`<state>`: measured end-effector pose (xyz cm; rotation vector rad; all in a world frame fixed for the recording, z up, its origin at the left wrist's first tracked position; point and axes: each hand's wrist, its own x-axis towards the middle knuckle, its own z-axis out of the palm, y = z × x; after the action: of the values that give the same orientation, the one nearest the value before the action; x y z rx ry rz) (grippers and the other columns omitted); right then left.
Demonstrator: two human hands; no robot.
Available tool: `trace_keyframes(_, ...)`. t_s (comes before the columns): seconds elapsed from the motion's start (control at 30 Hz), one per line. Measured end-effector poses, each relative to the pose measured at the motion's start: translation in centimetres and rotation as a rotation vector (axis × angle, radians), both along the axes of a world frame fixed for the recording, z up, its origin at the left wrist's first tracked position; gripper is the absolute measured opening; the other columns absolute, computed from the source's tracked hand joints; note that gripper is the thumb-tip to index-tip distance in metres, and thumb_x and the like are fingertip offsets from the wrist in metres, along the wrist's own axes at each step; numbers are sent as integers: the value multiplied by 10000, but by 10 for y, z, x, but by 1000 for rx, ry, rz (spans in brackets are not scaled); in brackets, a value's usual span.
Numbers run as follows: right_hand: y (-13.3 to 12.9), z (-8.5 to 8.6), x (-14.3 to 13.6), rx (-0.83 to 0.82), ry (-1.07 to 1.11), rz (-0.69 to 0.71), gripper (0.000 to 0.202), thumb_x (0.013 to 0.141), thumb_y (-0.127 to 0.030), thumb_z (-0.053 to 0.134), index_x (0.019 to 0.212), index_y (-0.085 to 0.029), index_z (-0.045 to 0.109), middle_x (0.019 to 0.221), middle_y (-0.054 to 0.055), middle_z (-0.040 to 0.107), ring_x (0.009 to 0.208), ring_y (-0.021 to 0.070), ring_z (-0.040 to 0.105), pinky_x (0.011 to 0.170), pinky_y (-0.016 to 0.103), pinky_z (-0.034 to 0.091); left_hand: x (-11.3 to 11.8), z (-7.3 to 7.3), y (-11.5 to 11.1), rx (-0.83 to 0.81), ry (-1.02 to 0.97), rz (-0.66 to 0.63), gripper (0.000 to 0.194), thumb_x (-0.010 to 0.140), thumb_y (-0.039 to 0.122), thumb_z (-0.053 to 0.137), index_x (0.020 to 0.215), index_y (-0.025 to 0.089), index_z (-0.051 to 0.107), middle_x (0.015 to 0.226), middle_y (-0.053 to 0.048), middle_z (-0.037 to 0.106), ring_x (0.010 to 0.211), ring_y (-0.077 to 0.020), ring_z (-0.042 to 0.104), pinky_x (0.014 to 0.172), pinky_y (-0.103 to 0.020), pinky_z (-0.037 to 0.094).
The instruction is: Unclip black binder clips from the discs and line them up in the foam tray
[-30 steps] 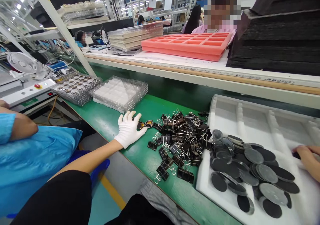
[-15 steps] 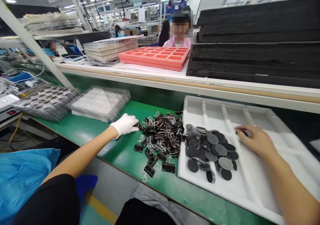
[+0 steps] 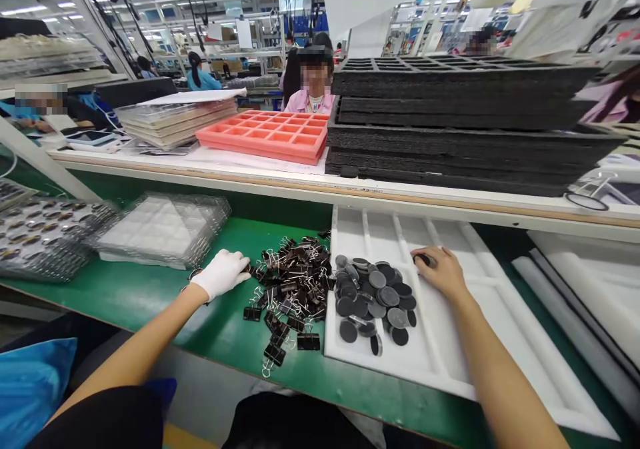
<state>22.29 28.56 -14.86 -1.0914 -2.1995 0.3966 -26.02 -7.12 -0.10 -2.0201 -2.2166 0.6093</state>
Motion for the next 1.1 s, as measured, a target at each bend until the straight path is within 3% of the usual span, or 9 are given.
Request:
trace_keyframes(0.37,-10,11,0,-53,46,2,261,840,-416,535,933,-283,739,1021,31,775,1026,284,723,1209,634,328,-11,-4,-1,18,-124,-5,391,916,361,594,1258,207,701,1108,-156,722,983,-333,694,925,-453,465)
trace_keyframes(0.53,-14,13,3,-57,162,-24,261,874,-445,584,966,-263,746,1034,79,771,928,285,721,987,503,549,-7,-9,6,30,-58,-10,314,873,355,573,1082,176,725,1002,-158,722,927,-333,704,924,-473,469)
trace_keyframes(0.63,-14,11,4,-76,210,-49,276,879,-440,614,1024,-252,755,1078,93,766,876,275,721,906,466,582,-12,-9,9,36,-74,-38,355,866,361,565,1114,160,719,1006,-170,741,939,-350,718,932,-480,484)
trace_keyframes(0.77,-16,10,4,-44,267,-42,267,882,-412,619,1033,-242,758,1050,95,761,917,276,723,932,462,585,-31,0,9,118,-106,10,502,851,373,560,1282,139,666,1080,-182,763,1001,-377,737,952,-488,523)
trace_keyframes(0.9,-16,12,2,-79,298,-55,246,873,-401,631,1016,-248,759,1048,91,762,941,270,727,969,462,592,-44,15,12,223,-224,105,564,799,415,605,1307,171,624,1125,-159,767,1011,-380,746,954,-517,567)
trace_keyframes(1.0,-14,18,-1,-151,447,-130,245,842,-423,686,993,-242,755,1056,96,759,967,269,738,977,457,612,-29,24,22,426,-459,182,594,763,433,653,1297,199,539,1118,-117,752,998,-297,746,960,-462,604)
trace_keyframes(1.1,-24,40,-13,-241,680,-199,307,771,-401,778,1020,-224,747,1095,101,760,1014,278,751,950,454,640,13,29,37,618,-791,143,548,787,416,640,1259,216,445,1138,-95,719,978,-219,735,949,-415,626)
